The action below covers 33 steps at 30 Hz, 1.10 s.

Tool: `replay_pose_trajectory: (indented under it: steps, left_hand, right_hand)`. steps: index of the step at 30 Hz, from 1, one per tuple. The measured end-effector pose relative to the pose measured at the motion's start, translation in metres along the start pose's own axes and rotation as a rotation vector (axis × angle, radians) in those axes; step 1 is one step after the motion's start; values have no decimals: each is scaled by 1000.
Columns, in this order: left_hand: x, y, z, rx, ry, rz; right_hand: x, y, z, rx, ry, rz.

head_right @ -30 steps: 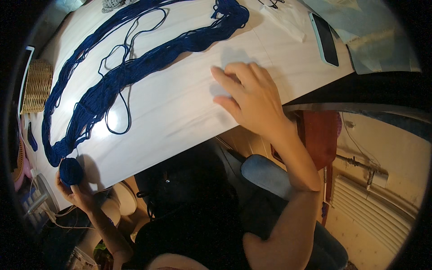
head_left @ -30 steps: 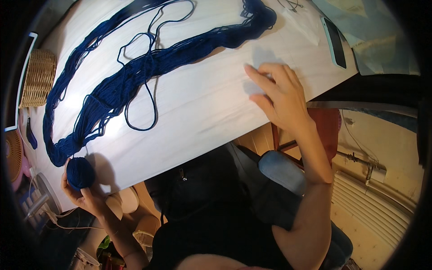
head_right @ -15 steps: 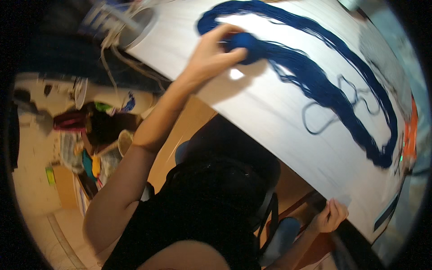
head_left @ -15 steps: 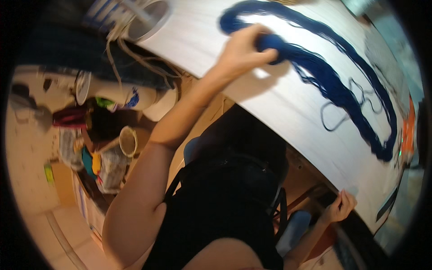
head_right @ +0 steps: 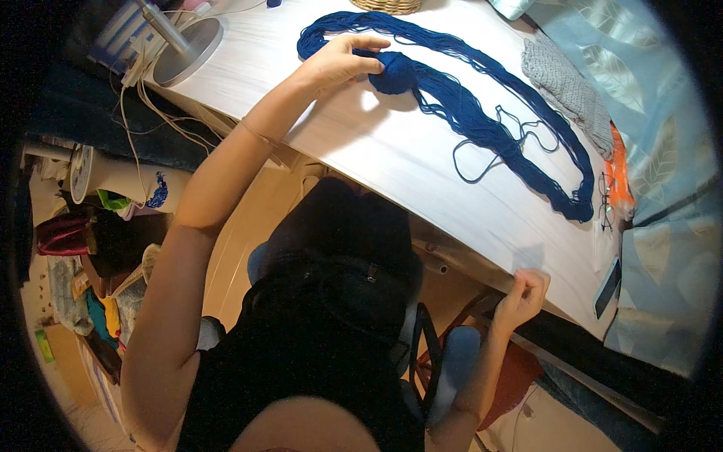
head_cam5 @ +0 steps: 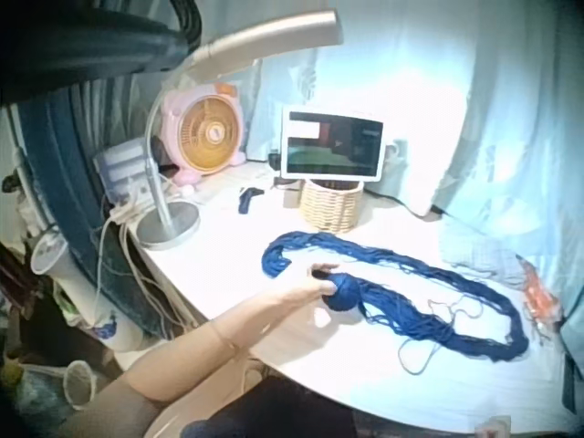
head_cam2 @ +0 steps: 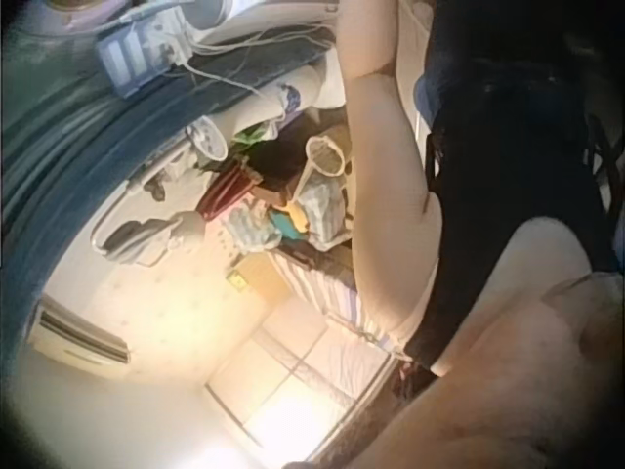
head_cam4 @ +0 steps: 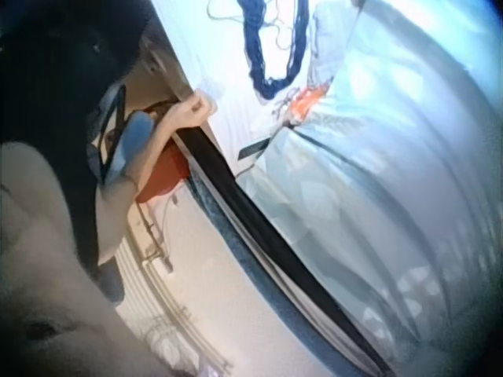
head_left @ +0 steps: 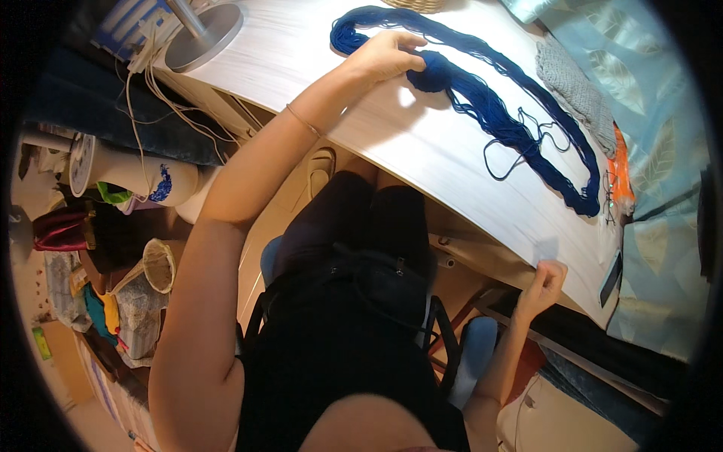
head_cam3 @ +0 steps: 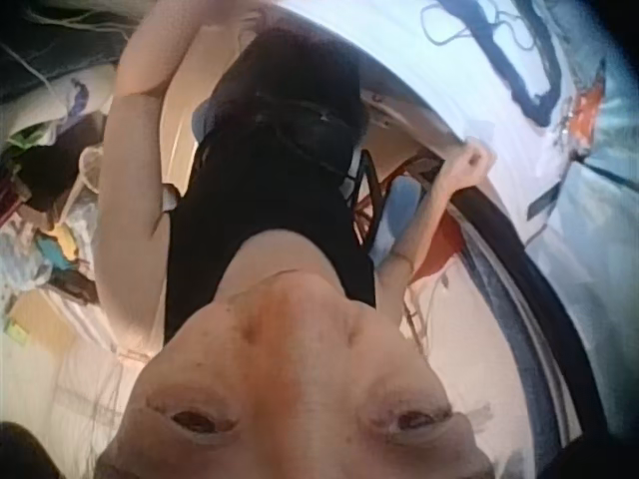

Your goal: The person winds blue yarn into a ball by hand while sitting at a desk. They pull lengths of yarn from a loop on the table and wrap them around the ball to increase its size.

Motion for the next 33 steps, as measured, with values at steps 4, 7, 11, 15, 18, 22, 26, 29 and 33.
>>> replay_pose_trajectory:
  steps: [4, 7, 11, 15, 18, 22, 26, 29, 33]
  left_hand:
    - [-9, 21, -12, 65, -110, -121]
    - [5, 80, -46, 444, -166, -232]
    - [37, 167, -72, 572, -194, -217]
    - [28, 195, -68, 603, -224, -274]
    - [11, 206, -54, 549, -182, -323]
    - [-19, 227, -37, 523, -285, -387]
    - [-42, 250, -13, 537, -513, -505]
    - [-47, 265, 17, 554, -592, -514]
    - [-66, 316, 58, 433, -661, -545]
  right_hand:
    - [40, -35, 55, 44, -758, 13]
    - [96, -50, 116, 341, -1571, 322]
    - [154, -54, 180, 577, -1995, 657]
    - [186, -53, 216, 594, -2122, 783]
    - [203, -53, 239, 657, -2044, 858]
    - [235, -44, 255, 749, -1953, 929]
    - [264, -31, 263, 735, -1751, 982]
    - [282, -21, 263, 874, -1646, 1048]
    - [314, -3, 278, 924, -1823, 1319]
Point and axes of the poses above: each hand's wrist, its own y-axis away from the middle knuckle, its own x-axis out of the palm, z = x × y, the point moved 2 cm from there along -y, towards the middle knuckle, and after that the axes turned 14 degrees about z, right-handed, at the moved point
